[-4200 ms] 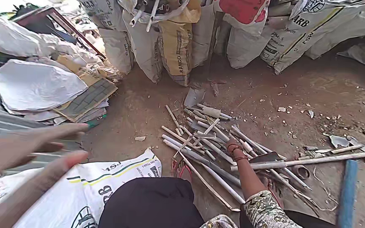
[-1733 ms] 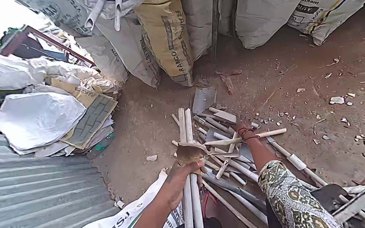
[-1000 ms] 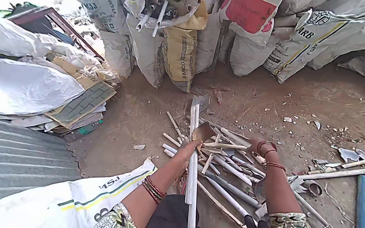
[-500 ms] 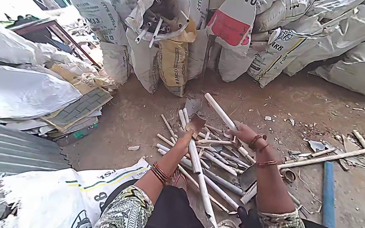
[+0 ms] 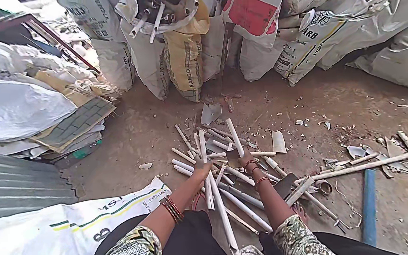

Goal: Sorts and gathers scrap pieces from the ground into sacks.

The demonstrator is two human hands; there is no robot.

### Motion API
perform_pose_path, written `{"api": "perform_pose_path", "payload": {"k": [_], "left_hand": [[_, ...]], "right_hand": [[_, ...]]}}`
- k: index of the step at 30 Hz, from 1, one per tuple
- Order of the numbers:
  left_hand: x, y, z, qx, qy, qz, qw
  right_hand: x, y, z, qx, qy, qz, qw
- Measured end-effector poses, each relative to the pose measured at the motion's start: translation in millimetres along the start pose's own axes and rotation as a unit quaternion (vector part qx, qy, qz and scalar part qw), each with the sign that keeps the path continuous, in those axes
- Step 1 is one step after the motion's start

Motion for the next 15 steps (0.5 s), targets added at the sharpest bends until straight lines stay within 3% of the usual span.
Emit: {"api": "perform_pose_path", "payload": {"k": [4,7,10,11,13,15], "left_hand": [[10,11,-3,0.031,0.041,0.0,0.999],[-3,5,7,0.09,0.028,0.003,0.996],[-24,9,11,0.101,0.033,0.032,0.994],[-31,11,7,0.083,0.043,0.042,0.995],[-46,16,-5,0.044,0.073,0.07,0.994],[-63,17,-14,0.026,0.081,0.104,0.991]], "right_hand": [[12,-1,3,0.066,0.096,-0.04,0.992],[58,-23,18,0.183,0.162,-0.132,0.961],[73,-32,35,0.276,0.212,-0.126,0.929],[65,-25,39,0.276,0.182,-0.11,0.937],[31,-1,48,0.271,0.006,-0.081,0.959],[-13,23,61,0.305,-0.182,-0.068,0.932]]}}
Point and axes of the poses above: each hand's wrist, its own y-axis towards the middle knuckle, its own z-axis out of the palm, x = y × z, the point moved 9 cm from there along y, towards the middle knuckle, and after that the axes turned 1 degree about y, right-handed, at the moved point
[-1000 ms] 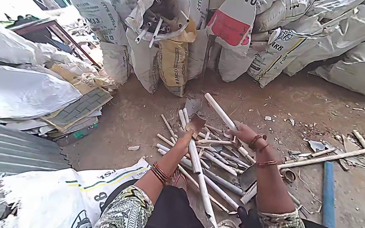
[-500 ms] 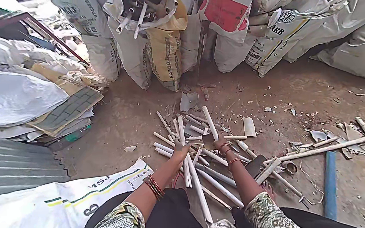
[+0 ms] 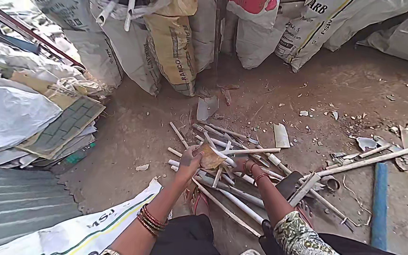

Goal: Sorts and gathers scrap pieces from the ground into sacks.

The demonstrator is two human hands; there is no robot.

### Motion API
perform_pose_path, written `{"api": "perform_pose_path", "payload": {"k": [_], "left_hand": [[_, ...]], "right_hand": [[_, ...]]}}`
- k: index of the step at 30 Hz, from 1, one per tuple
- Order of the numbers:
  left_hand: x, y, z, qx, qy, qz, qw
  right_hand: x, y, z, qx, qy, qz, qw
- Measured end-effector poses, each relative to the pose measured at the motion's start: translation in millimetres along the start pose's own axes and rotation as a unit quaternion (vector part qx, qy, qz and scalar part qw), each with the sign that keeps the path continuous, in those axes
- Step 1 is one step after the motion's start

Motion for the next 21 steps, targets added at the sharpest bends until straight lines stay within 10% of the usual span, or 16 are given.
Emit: {"api": "perform_pose_path", "payload": {"k": [4,9,21], "left_hand": [[-35,-7,-15,-0.023,-0.028,0.062,0.997],[-68,-22,-36,-0.064,-0.067,0.122,0.988],[-71,-1,-49,-0.073,-0.189,0.073,0.976]], "right_hand": [[-69,1,-54,-0.122,0.059,0.07,0.988],[-168,-63,-181,-0.43,0.077,0.285,0.853],[-233,-46,-185,-0.436,0.159,0.398,0.791]]}}
Point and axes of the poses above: each hand's wrist, its own y-axis towards the middle knuckle, its own z-axis out of the palm, x = y × z, the point moved 9 cm from there along y, towards the middle knuckle, and after that the axes turned 1 degree about y, right-handed, at the moved point
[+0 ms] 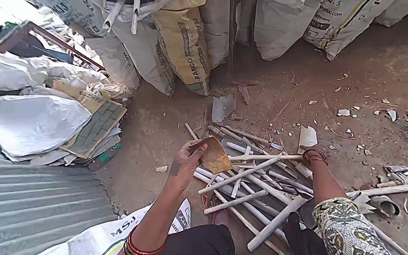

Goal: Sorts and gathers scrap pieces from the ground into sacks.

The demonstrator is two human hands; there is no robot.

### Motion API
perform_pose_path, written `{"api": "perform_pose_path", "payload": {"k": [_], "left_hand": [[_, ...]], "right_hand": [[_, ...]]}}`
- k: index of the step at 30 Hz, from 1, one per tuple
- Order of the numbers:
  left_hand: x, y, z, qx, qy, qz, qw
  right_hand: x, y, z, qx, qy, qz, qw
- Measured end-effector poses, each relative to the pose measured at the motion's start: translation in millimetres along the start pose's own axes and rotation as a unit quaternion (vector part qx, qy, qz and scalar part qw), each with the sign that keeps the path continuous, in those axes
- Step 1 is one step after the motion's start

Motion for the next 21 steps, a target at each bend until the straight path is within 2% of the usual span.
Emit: {"api": "perform_pose_path", "payload": {"k": [2,3,6,8,10,11,12,13,14,17,19,21], "left_hand": [[1,4,-1,0.01,-0.001,0.002,1.0],[2,6,-2,0.014,0.0,0.001,1.0],[9,14,-2,0.025,-0.004,-0.019,1.0],[18,15,1,0.033,-0.024,-0.045,0.998],[26,14,6,0.034,-0.037,-0.073,0.996],[29,14,6,0.028,-0.031,-0.08,0.996],[31,14,5,0.021,-0.02,-0.08,0.996],[32,14,2,0.012,-0.009,-0.073,0.997],[31,16,-2,-0.007,-0.004,-0.058,0.998],[35,29,-19,-0.042,-0.009,-0.026,0.999],[54,35,-20,-0.002,0.023,-0.06,0.998],[75,34,-16,0.023,0.099,-0.097,0.99]], "right_hand": [[16,-13,-9,0.016,0.036,-0.031,0.999],[34,-32,-17,0.018,0.059,-0.075,0.995],[111,-115,-18,0.038,0.107,-0.277,0.954],[159,-201,-1,0.069,0.099,-0.456,0.882],[186,-296,13,0.072,0.135,-0.632,0.76],[191,-337,16,0.082,0.156,-0.689,0.703],[190,-371,17,0.101,0.178,-0.72,0.663],[188,-393,20,0.122,0.193,-0.727,0.647],[186,-404,30,0.141,0.2,-0.724,0.645],[183,-427,53,0.121,0.169,-0.754,0.623],[179,-442,71,0.174,0.126,-0.735,0.643],[169,-450,90,0.22,0.165,-0.703,0.656]]}}
Point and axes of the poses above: each hand's wrist, its own y-axis towards the middle knuckle, its own z-axis out of the palm, x = y × z, the point moved 9 cm from there along y, towards the middle knuckle, and after that the axes turned 1 degree about y, right-handed, at the moved point
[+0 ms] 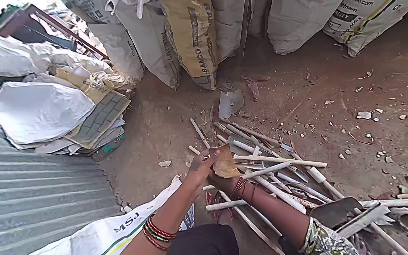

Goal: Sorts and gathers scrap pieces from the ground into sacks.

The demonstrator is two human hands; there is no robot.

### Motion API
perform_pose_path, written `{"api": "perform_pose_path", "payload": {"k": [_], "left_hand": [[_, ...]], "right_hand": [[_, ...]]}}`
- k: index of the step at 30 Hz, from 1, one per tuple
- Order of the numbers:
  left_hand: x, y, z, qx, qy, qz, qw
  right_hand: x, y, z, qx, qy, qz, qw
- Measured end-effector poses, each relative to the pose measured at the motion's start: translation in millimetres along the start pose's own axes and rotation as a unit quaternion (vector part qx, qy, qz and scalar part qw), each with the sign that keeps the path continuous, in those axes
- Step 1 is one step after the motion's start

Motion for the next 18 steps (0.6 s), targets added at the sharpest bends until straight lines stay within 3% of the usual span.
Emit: {"api": "perform_pose_path", "payload": {"k": [1,2,4,5,7,9,12,15,17,18], "left_hand": [[4,0,-1,-0.02,0.052,-0.004,0.998],[5,0,-5,-0.045,0.102,-0.001,0.994],[0,3,-18,-0.086,0.164,0.038,0.982],[-2,4,-25,-0.11,0.165,0.059,0.978],[2,6,-27,-0.126,0.085,0.05,0.987],[16,9,-17,-0.093,-0.042,-0.009,0.995],[24,13,-17,-0.091,-0.117,-0.034,0.988],[-3,7,-34,-0.132,-0.079,0.054,0.987],[-20,5,-47,-0.15,-0.065,0.106,0.981],[-24,4,-53,-0.159,-0.069,0.118,0.978]], "right_hand": [[-1,-5,7,-0.021,-0.004,-0.012,1.0],[4,-11,10,-0.06,-0.095,-0.065,0.992],[11,-20,12,-0.14,-0.235,-0.164,0.948],[12,-22,8,-0.18,-0.244,-0.197,0.932],[17,-26,-6,-0.216,-0.245,-0.256,0.91],[31,-26,-12,-0.204,-0.244,-0.317,0.893],[30,-23,-19,-0.188,-0.145,-0.339,0.91],[-18,-26,-54,-0.288,-0.086,-0.235,0.924],[-79,-17,-85,-0.345,-0.1,-0.042,0.932],[-118,-9,-95,-0.301,-0.113,0.101,0.942]]}}
Point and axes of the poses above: each hand's wrist, its own y-axis towards the middle knuckle, its own z-axis out of the palm, x = y × z, the point moved 9 cm from there along y, towards the middle knuckle, and after that the axes turned 1 degree about y, right-handed, at the moved point
